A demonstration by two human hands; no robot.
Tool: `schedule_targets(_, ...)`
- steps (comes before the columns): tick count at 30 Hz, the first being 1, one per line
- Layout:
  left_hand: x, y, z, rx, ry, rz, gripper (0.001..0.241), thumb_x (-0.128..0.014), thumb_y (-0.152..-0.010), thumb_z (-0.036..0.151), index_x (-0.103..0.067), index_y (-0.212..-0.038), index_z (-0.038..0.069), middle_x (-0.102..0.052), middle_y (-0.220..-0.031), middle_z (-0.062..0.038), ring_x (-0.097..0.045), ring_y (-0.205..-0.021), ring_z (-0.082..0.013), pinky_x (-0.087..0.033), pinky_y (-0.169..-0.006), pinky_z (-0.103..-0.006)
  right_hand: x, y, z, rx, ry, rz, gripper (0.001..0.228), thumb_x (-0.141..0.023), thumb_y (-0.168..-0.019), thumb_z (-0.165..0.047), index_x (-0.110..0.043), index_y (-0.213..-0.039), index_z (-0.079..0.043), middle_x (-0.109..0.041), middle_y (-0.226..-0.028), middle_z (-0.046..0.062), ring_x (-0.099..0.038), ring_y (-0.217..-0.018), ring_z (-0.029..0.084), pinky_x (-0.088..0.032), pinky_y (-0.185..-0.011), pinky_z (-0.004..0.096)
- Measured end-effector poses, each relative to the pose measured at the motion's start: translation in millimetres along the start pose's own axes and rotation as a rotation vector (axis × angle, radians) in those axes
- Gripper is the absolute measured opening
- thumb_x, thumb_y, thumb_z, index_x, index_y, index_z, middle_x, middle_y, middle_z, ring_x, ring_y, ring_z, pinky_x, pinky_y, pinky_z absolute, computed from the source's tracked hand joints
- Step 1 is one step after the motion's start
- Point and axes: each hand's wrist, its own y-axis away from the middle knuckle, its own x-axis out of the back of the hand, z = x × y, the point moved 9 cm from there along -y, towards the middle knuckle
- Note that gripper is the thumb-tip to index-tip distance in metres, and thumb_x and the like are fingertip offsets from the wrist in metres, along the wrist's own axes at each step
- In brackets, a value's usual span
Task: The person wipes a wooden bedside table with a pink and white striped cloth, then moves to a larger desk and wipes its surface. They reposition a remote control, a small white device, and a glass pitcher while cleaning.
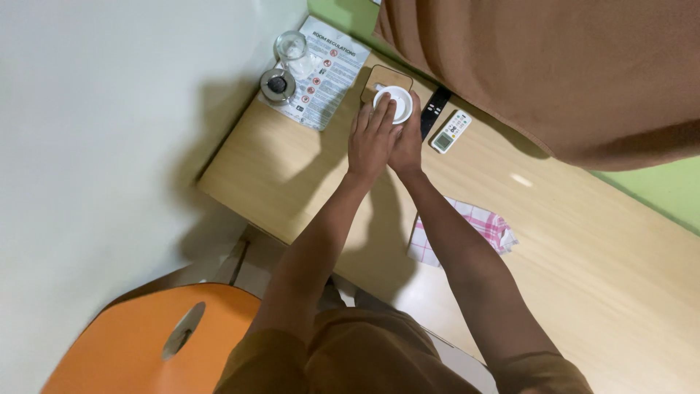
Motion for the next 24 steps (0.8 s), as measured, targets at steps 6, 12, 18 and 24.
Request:
schedule_targets(6,-3.7,1.7,-0.1,0.011,-0.038,0.037,0.061,-0.081,-0.087,0.027,-0.058,-0.141,0.007,-0.051,-0.153,-0.005,-0.052,-0.131,-0.0328,-0.044,-0.111,-0.0479,0.5,-5.4,-24.0,0.015,-0.001,-0.044,0.083,-0.072,-0.102,-0.026,-0.018,-0.161,-0.003,-0.05,-0.15,0.024,-0.056,-0.138,0.035,-0.046,-0.114,0.042)
schedule_targets(12,-2.5,1.2,1.4,0.036,-0.018,0.031,0.061,-0.08,-0.09,0.027,-0.057,-0.144,0.006,-0.049,-0.154,-0.004,-0.052,-0.131,-0.0313,-0.044,-0.115,-0.0462,0.8,-5.5,-9.6,0.015,0.011,-0.051,0.078,-0.065,-0.108,-0.027,-0.016,-0.164,-0.004,-0.049,-0.154,0.023,-0.056,-0.141,0.033,-0.046,-0.117,0.042)
schedule_targets(18,-19.5,6.7,-2.7,0.078,-0.054,0.072,0.06,-0.077,-0.092,0.031,-0.057,-0.144,0.009,-0.047,-0.156,0.0,-0.051,-0.131,-0.0319,-0.045,-0.115,-0.0464,-0.3,-6.0,6.8,0.152,-0.029,-0.055,0.069,-0.056,-0.115,-0.025,-0.015,-0.166,-0.004,-0.045,-0.162,0.024,-0.054,-0.149,0.034,-0.044,-0.125,0.043)
schedule_targets(24,-12.6,17.9,7.6,0.078,-0.139,0.133,0.058,-0.075,-0.093,0.033,-0.057,-0.144,0.011,-0.047,-0.154,-0.001,-0.051,-0.134,-0.0322,-0.045,-0.111,-0.0476,0.4,2.0,9.2,0.154,-0.097,-0.083,0.068,-0.057,-0.115,-0.025,-0.016,-0.167,-0.006,-0.05,-0.159,0.023,-0.056,-0.148,0.035,-0.045,-0.125,0.044)
